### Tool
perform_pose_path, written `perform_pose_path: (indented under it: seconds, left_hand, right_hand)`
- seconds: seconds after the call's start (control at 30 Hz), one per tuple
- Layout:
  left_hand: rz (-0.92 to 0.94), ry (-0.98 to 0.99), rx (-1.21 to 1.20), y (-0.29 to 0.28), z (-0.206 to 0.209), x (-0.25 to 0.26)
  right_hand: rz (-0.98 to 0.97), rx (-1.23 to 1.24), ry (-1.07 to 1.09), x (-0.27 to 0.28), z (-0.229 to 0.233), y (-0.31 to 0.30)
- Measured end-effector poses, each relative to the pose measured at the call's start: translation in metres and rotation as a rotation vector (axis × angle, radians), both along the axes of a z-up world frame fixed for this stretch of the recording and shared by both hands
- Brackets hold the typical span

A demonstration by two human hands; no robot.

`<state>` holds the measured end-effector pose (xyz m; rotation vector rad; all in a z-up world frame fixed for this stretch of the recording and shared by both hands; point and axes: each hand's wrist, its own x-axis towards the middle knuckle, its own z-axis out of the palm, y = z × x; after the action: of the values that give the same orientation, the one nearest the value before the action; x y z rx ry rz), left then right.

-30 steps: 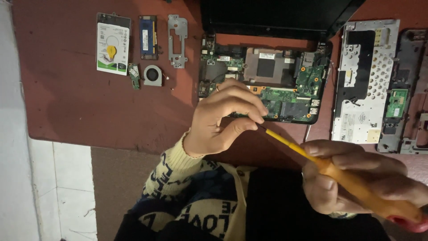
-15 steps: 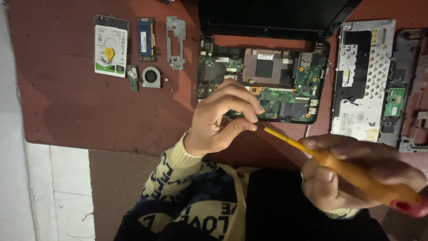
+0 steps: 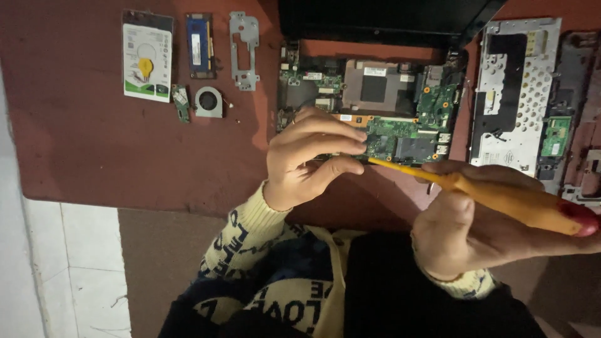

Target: Connecting internal motherboard components and ribbon cables during a laptop repair

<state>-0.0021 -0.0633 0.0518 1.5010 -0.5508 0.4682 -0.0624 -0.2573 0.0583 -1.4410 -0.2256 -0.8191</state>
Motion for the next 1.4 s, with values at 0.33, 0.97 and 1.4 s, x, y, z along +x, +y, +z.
perform_pose_path:
  seconds: [0.33, 0.97, 1.4]
  left_hand:
    - [0.36, 0.368, 0.755, 0.05, -0.038, -0.022]
    - [0.354, 0.46, 0.782, 0.052, -0.047, -0.017]
    - [0.278, 0.492, 0.923, 0.063, -0.034, -0.008]
  right_hand:
    - [-0.018, -0.546, 0.032, 0.035, 0.0, 0.028]
    - [0.332, -0.571, 0.111, 0.048, -0.03, 0.05]
    - [0.343, -1.237, 0.011, 0.07, 0.07, 0.063]
